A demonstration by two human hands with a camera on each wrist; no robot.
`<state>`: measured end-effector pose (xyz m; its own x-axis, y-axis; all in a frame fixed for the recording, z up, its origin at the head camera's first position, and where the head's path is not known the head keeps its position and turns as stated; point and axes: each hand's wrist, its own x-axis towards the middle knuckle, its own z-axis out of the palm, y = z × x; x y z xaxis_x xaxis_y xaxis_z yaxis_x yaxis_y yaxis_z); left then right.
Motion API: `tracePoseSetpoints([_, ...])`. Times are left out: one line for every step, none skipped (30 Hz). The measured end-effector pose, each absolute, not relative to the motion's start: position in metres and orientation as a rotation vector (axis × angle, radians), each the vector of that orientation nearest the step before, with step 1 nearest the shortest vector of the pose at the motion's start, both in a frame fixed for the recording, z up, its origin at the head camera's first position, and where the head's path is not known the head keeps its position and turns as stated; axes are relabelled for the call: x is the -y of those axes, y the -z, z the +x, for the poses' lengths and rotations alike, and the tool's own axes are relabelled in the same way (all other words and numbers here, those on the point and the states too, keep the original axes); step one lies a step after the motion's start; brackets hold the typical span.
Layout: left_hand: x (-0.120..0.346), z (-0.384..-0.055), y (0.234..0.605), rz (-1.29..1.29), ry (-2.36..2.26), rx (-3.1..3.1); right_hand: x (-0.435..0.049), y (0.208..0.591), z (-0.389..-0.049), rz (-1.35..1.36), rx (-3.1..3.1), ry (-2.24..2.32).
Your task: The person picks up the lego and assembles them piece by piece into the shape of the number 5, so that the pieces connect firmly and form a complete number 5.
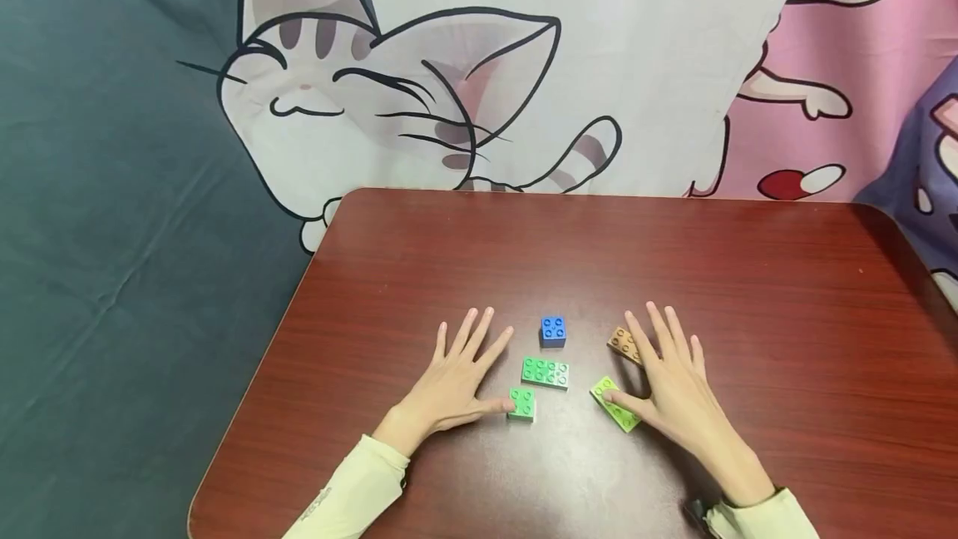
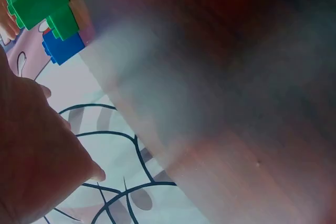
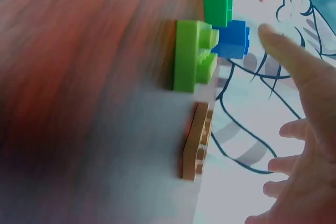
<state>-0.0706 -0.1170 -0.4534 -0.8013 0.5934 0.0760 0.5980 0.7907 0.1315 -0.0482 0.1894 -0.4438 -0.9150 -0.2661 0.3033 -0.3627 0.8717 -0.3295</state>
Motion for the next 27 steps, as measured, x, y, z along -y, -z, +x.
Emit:
tracePoseSetpoints([0.117,-0.070,0.454,-0.981,0.236,2.944,-0.187,0.443,-0.050,0.491,2.784,-0.576])
tracePoseSetpoints([0.117,-0.070,0.454,-0.981,0.236,2.944,-0.185,0.443,-0.052,0.505,2.773,-0.588])
tracePoseSetpoints([0.117,-0.069,0.454,-0.980,0.234,2.946,-0.182,0.442,-0.055,0.519,2.759,-0.598])
tracePoseSetpoints([0.117,-0.069,0.454,-0.980,0.233,2.947,-0.179,0.441,-0.058,0.533,2.745,-0.610])
tracePoseSetpoints([0.117,-0.069,0.454,-0.979,0.231,2.946,-0.177,0.440,-0.061,0.549,2.733,-0.621])
tracePoseSetpoints([0.117,-0.069,0.454,-0.976,0.229,2.949,-0.174,0.439,-0.065,0.564,2.725,-0.627])
tracePoseSetpoints([0.117,-0.069,0.454,-0.973,0.223,2.950,-0.171,0.438,-0.068,0.579,2.720,-0.631])
tracePoseSetpoints([0.117,-0.068,0.454,-0.969,0.215,2.954,-0.168,0.438,-0.071,0.595,2.720,-0.635])
tracePoseSetpoints([0.117,-0.068,0.454,-0.964,0.210,2.959,-0.164,0.437,-0.074,0.611,2.723,-0.638])
tracePoseSetpoints([0.117,-0.068,0.454,-0.960,0.210,2.961,-0.161,0.437,-0.077,0.625,2.728,-0.644])
tracePoseSetpoints([0.117,-0.067,0.454,-0.956,0.209,2.962,-0.158,0.437,-0.080,0.639,2.734,-0.650])
tracePoseSetpoints([0.117,-0.067,0.454,-0.953,0.208,2.963,-0.155,0.436,-0.082,0.652,2.742,-0.654])
tracePoseSetpoints([0.117,-0.066,0.454,-0.950,0.208,2.963,-0.153,0.436,-0.085,0.667,2.751,-0.662])
tracePoseSetpoints([0.117,-0.066,0.454,-0.948,0.211,2.963,-0.150,0.436,-0.088,0.682,2.759,-0.672])
tracePoseSetpoints([0.117,-0.065,0.454,-0.948,0.218,2.964,-0.147,0.436,-0.090,0.697,2.768,-0.677])
tracePoseSetpoints([0.118,-0.065,0.454,-0.947,0.223,2.963,-0.145,0.436,-0.093,0.712,2.779,-0.681])
tracePoseSetpoints([0.118,-0.065,0.454,-0.948,0.224,2.961,-0.143,0.436,-0.095,0.727,2.791,-0.685])
tracePoseSetpoints([0.118,-0.064,0.454,-0.948,0.226,2.962,-0.141,0.437,-0.096,0.740,2.805,-0.681])
tracePoseSetpoints([0.118,-0.064,0.454,-0.950,0.231,2.963,-0.139,0.437,-0.099,0.752,2.818,-0.681])
tracePoseSetpoints([0.118,-0.064,0.454,-0.954,0.235,2.965,-0.138,0.438,-0.100,0.763,2.831,-0.677])
tracePoseSetpoints([0.119,-0.064,0.454,-0.957,0.237,2.970,-0.136,0.438,-0.102,0.771,2.849,-0.678])
tracePoseSetpoints([0.119,-0.064,0.454,-0.960,0.237,2.973,-0.135,0.439,-0.104,0.781,2.862,-0.684])
tracePoseSetpoints([0.119,-0.063,0.454,-0.966,0.242,2.977,-0.133,0.440,-0.105,0.789,2.876,-0.690])
tracePoseSetpoints([0.118,-0.063,0.453,-0.975,0.250,2.978,-0.131,0.440,-0.106,0.797,2.889,-0.687])
tracePoseSetpoints([0.118,-0.063,0.452,-0.989,0.263,2.977,-0.130,0.441,-0.108,0.807,2.902,-0.688])
tracePoseSetpoints([0.117,-0.063,0.450,-1.006,0.272,2.974,-0.129,0.442,-0.109,0.816,2.912,-0.686])
tracePoseSetpoints([0.116,-0.062,0.448,-1.025,0.285,2.962,-0.127,0.442,-0.110,0.823,2.922,-0.683])
